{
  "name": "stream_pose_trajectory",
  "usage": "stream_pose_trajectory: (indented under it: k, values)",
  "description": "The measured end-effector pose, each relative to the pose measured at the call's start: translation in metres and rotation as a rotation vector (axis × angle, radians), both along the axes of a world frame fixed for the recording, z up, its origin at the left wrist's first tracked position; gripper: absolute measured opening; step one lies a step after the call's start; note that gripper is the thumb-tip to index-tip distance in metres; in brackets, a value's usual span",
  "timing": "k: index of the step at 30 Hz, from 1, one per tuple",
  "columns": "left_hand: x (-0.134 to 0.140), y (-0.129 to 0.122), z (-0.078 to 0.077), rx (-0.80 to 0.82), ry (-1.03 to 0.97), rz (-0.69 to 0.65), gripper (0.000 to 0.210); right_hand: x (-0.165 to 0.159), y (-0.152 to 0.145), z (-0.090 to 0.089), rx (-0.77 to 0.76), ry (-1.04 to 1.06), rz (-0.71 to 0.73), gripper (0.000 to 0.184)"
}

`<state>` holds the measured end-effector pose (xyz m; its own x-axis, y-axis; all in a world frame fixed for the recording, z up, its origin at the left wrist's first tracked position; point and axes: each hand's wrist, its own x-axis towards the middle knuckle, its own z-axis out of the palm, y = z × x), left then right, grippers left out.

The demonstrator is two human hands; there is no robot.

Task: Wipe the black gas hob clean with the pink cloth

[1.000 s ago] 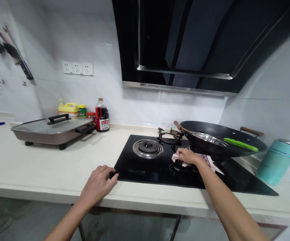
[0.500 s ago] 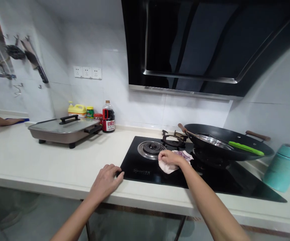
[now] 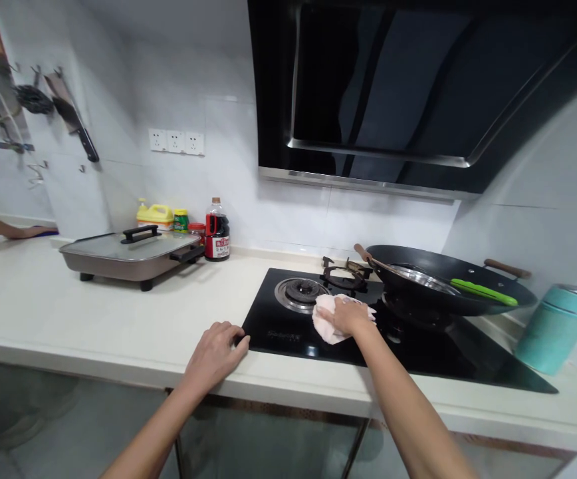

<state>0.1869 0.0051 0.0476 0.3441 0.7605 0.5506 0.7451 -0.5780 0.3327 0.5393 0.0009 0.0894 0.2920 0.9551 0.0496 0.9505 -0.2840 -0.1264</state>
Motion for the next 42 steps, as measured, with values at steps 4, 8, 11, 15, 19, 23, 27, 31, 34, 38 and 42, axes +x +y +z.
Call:
stream_pose_trajectory:
  k: [4,8,11,15,19,23,27,31,34,38,42]
  values:
    - [-0.001,0.001,0.000,0.006,0.009,0.002,0.029,-0.028,-0.009,-0.005,0.044,-0.005,0.080,0.095]
    - [-0.003,0.001,0.001,0.012,0.002,-0.010,0.028,-0.036,-0.042,-0.009,0.115,0.013,0.219,0.067]
    - [-0.004,0.001,0.002,0.025,-0.017,-0.015,0.027,-0.027,-0.081,-0.009,0.142,0.034,0.328,0.042]
    - [-0.004,0.002,0.001,0.041,-0.011,-0.029,0.027,0.004,-0.131,-0.012,0.175,0.051,0.383,0.026]
    - [-0.004,0.003,-0.003,0.043,0.007,-0.030,0.028,0.041,-0.161,-0.017,0.120,0.018,0.199,0.024]
    - [-0.004,0.004,-0.004,0.035,-0.010,-0.041,0.028,0.066,-0.168,-0.020,0.060,-0.133,-0.074,0.031]
    - [-0.004,0.002,-0.003,0.037,-0.024,-0.046,0.027,0.073,-0.166,-0.022,0.037,-0.221,-0.138,0.033]
    - [-0.004,0.001,-0.004,0.032,-0.052,-0.049,0.026,0.080,-0.169,-0.027,0.017,-0.268,-0.167,0.039]
    - [-0.004,0.002,-0.006,0.041,-0.041,-0.049,0.028,0.089,-0.177,-0.033,0.102,-0.252,-0.119,0.048]
    - [-0.004,0.004,-0.009,0.058,-0.004,-0.054,0.029,0.089,-0.183,-0.038,0.236,-0.099,0.092,0.076]
    - [-0.004,0.006,-0.011,0.064,-0.004,-0.052,0.028,0.076,-0.169,-0.036,0.179,0.125,0.202,0.072]
